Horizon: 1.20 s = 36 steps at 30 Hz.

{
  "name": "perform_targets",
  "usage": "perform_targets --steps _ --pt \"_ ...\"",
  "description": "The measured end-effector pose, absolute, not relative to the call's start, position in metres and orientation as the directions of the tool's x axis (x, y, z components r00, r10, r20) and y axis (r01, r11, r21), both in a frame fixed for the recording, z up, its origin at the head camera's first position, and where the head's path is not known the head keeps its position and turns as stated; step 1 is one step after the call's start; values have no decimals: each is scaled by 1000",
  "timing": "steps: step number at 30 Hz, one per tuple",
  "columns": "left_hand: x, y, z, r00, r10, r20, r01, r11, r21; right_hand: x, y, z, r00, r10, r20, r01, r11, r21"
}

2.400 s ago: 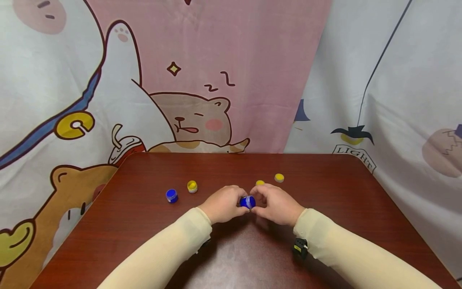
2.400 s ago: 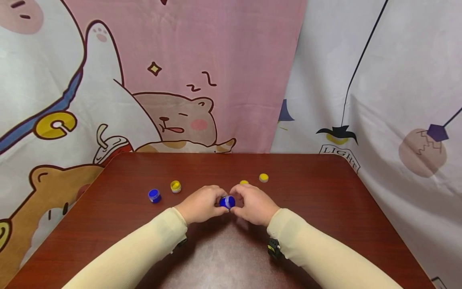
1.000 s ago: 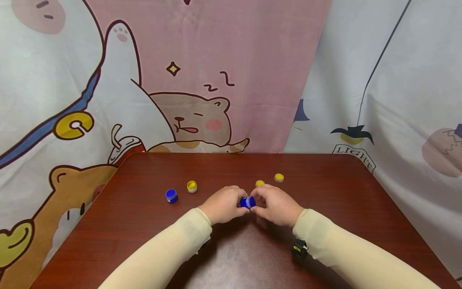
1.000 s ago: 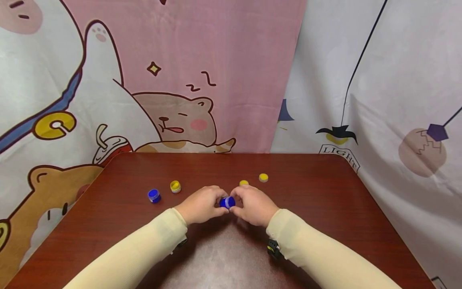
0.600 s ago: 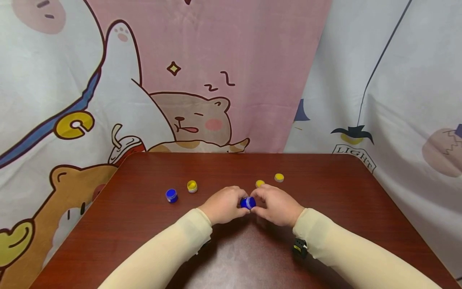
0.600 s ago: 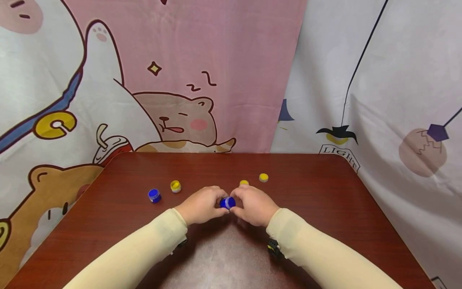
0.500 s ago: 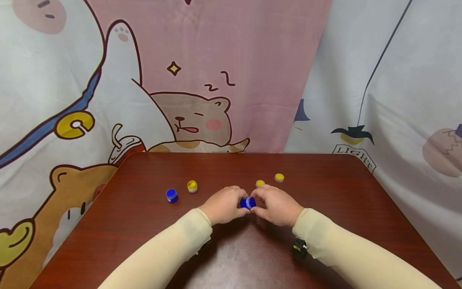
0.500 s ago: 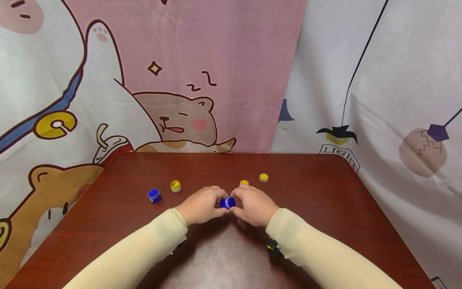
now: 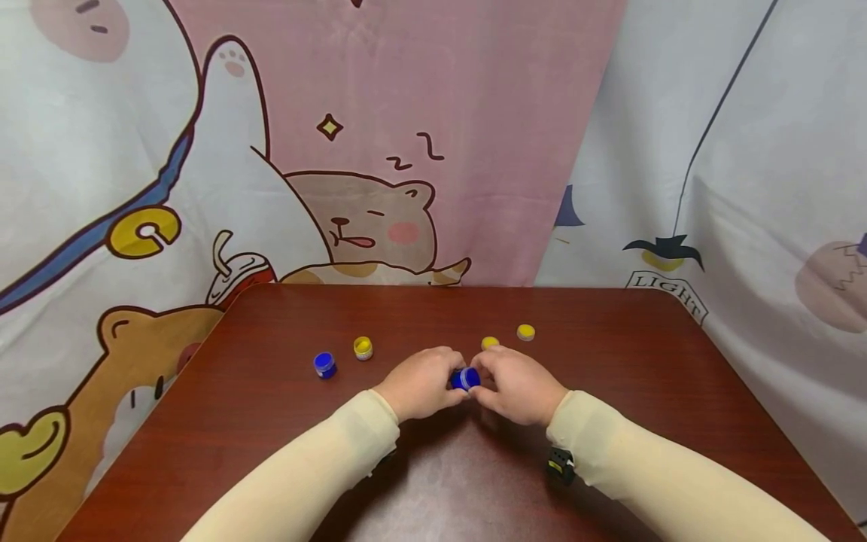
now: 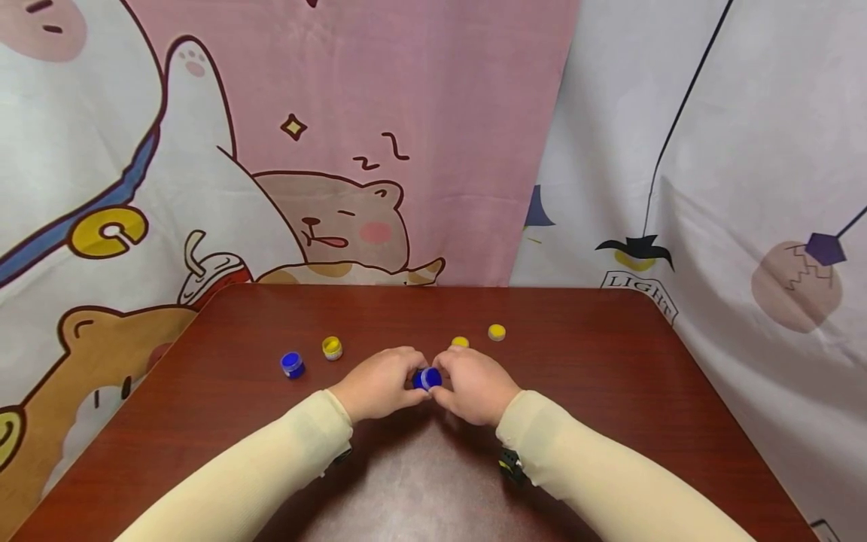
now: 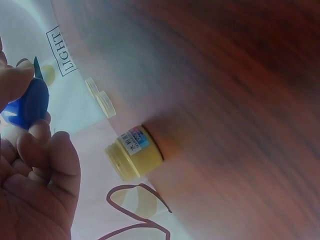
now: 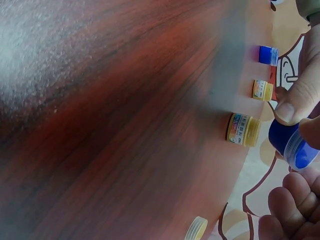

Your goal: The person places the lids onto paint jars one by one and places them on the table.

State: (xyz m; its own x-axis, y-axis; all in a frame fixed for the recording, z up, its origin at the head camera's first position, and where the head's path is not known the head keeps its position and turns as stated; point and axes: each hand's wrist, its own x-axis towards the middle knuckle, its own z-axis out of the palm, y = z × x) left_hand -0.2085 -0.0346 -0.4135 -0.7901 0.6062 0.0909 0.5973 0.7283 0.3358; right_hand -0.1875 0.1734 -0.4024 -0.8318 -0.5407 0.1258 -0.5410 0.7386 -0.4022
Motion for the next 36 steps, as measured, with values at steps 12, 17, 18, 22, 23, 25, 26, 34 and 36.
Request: perform_targets --steps 12,17,18,22,23,25,26,34,36 --pt "-207 -36 -413 -780 613 128 619 725 303 -187 172 -403 -827 -542 150 -552 730 -403" --pt "-206 -37 -412 -776 613 148 625 720 300 -187 173 -401 -835 -530 146 -532 714 -455" --pt "-206 -38 -412 -777 612 148 625 721 300 -188 173 -401 -836 -530 145 -530 711 -461" --pt "-205 -37 -412 -781 607 147 620 726 297 -188 173 -401 -836 -529 142 -527 707 -472" --pt "-205 -36 -413 -782 606 147 620 728 293 -188 173 -401 -837 -527 144 -527 707 -472" --pt "-204 -36 -413 -784 603 148 618 732 286 -188 173 -401 -838 -524 149 -526 708 -470" --pt "-204 -35 -413 -784 602 150 618 734 282 -188 173 -401 -839 -522 153 -526 709 -469" --pt "-203 -36 -412 -793 587 161 607 738 295 -187 175 -400 -844 -507 174 -523 709 -473" --pt "-204 -37 -411 -796 583 162 602 739 302 -187 177 -399 -845 -502 184 -522 700 -487"
